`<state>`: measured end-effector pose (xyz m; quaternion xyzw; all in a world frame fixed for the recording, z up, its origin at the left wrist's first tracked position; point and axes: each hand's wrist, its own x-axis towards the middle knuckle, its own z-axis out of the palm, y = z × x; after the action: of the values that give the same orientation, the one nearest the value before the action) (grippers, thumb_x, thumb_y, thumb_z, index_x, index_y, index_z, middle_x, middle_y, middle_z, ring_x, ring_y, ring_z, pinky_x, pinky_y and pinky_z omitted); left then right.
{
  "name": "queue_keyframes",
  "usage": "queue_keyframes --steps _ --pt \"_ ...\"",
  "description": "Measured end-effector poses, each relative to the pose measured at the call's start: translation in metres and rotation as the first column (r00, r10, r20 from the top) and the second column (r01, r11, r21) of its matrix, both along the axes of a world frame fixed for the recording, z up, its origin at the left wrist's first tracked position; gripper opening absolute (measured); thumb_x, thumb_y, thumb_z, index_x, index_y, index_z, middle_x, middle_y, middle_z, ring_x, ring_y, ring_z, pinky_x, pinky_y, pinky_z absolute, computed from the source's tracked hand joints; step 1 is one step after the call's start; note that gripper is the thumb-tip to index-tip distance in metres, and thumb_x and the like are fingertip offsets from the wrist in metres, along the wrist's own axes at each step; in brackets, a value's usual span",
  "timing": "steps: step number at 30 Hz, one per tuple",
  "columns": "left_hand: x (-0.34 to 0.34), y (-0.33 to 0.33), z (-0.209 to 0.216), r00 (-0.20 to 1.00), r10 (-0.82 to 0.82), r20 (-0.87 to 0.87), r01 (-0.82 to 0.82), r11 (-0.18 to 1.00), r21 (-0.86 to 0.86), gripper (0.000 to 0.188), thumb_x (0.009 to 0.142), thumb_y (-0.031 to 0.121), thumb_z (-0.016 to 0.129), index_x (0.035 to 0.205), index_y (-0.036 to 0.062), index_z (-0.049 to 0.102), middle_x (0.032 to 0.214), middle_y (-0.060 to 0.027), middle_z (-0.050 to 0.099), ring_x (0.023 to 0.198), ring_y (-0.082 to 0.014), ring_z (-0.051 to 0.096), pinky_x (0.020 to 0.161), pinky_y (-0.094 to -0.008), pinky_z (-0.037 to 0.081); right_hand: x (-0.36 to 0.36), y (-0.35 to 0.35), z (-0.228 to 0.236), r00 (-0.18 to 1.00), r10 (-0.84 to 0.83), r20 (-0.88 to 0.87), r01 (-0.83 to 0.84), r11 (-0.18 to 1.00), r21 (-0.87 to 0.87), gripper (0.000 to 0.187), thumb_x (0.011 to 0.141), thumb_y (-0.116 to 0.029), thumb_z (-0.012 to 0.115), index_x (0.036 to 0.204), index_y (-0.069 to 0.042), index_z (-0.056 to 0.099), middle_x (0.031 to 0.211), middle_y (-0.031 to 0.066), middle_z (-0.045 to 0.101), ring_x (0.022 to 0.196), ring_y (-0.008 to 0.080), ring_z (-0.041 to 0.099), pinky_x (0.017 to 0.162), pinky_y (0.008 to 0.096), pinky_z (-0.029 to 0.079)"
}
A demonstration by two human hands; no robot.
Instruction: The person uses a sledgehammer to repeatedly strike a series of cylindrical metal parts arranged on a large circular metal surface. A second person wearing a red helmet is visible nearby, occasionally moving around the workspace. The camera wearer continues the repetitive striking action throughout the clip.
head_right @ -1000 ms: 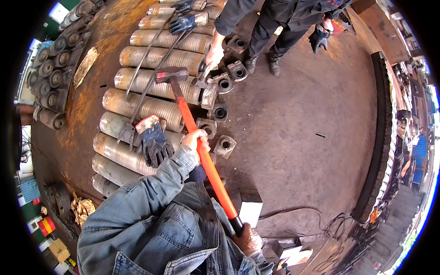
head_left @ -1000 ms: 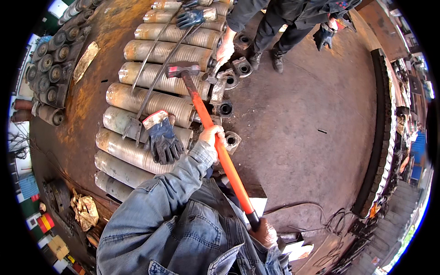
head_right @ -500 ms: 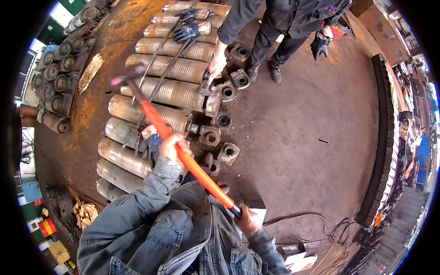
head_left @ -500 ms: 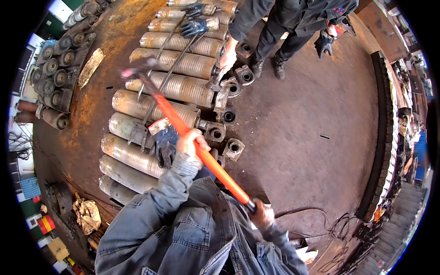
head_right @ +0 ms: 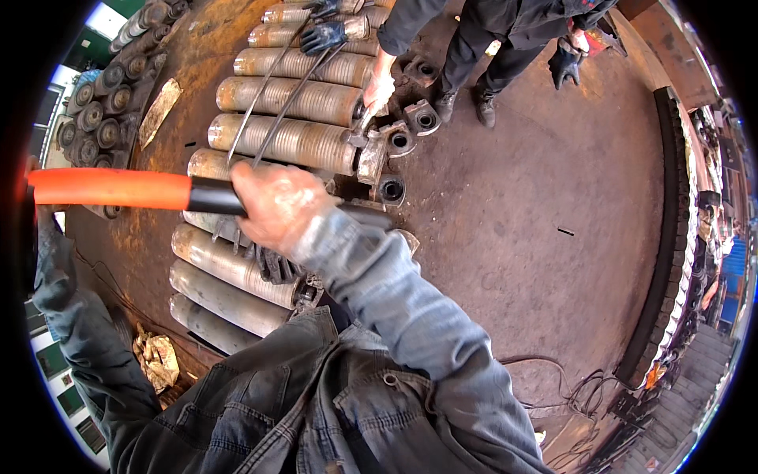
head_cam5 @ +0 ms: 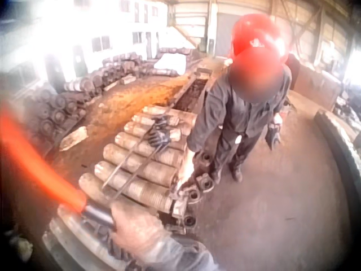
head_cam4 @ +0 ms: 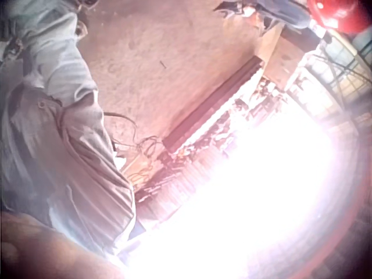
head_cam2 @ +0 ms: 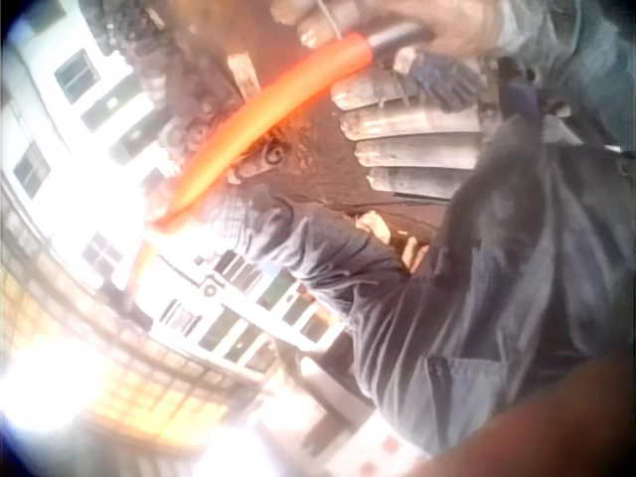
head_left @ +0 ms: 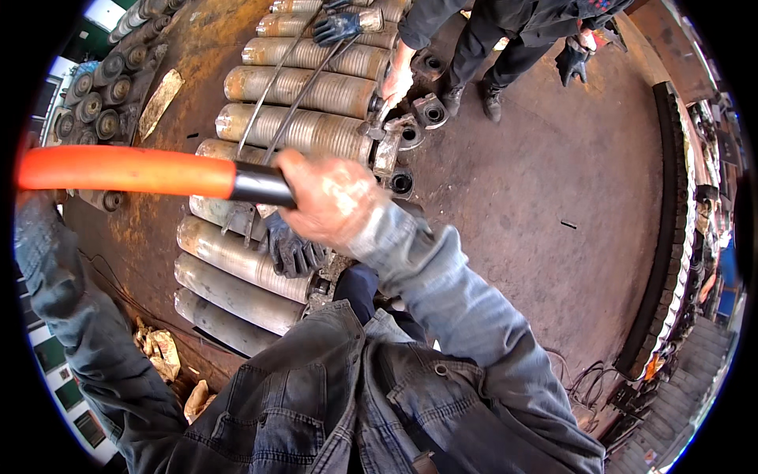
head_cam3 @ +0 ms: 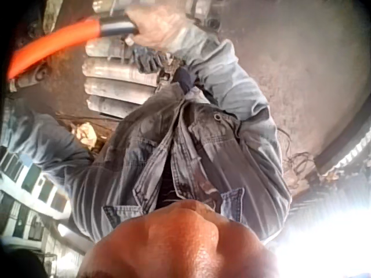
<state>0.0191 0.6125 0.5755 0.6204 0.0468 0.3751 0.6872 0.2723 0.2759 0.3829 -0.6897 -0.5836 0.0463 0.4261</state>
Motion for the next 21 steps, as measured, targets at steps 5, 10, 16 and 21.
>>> queue_keyframes --steps 5,10,16,21 --pt "0.123 -0.142 -0.235 0.973 -0.174 -0.151 0.091 0.891 -0.444 0.020 0.087 0.027 0.057 0.077 0.0098 0.052 0.074 -0.0035 0.056 0.065 -0.0119 0.052 0.057 -0.0258 0.044 -0.028 -0.209 -0.080 0.925 -0.318 -0.207 0.109 0.746 -0.656 0.039 0.077 -0.026 0.069 0.107 -0.006 0.055 0.078 0.0154 0.063 0.069 0.0313 0.064 0.060 0.0426 0.051" --pt "0.197 -0.402 -0.392 0.771 -0.483 -0.414 -0.257 0.359 -0.897 0.009 0.074 0.011 0.059 0.068 0.0062 0.055 0.058 -0.0068 0.054 0.045 -0.0207 0.050 0.045 -0.0337 0.044 -0.196 -0.434 -0.065 0.781 -0.624 0.035 0.155 0.138 -0.978 0.031 0.079 -0.037 0.064 0.095 -0.012 0.056 0.064 0.0140 0.063 0.059 0.0333 0.064 0.052 0.0479 0.049" --pt "0.134 -0.500 -0.414 0.624 -0.710 -0.325 -0.427 0.039 -0.904 0.012 0.081 0.014 0.056 0.071 0.0112 0.049 0.055 0.0004 0.045 0.045 -0.0151 0.044 0.048 -0.0330 0.041 -0.314 -0.562 -0.109 0.581 -0.788 0.204 0.121 -0.164 -0.979 0.048 0.075 -0.042 0.067 0.109 -0.011 0.053 0.080 0.0188 0.065 0.074 0.0370 0.065 0.063 0.0481 0.049" --pt "0.111 -0.480 -0.413 0.678 -0.651 -0.343 -0.433 0.024 -0.901 0.009 0.081 0.013 0.056 0.074 0.0111 0.050 0.056 -0.0005 0.046 0.044 -0.0159 0.044 0.048 -0.0338 0.042 -0.271 -0.462 -0.055 0.602 -0.793 0.087 -0.092 -0.177 -0.980 0.059 0.070 -0.054 0.067 0.108 -0.012 0.054 0.077 0.0158 0.066 0.072 0.0343 0.066 0.064 0.0509 0.049"
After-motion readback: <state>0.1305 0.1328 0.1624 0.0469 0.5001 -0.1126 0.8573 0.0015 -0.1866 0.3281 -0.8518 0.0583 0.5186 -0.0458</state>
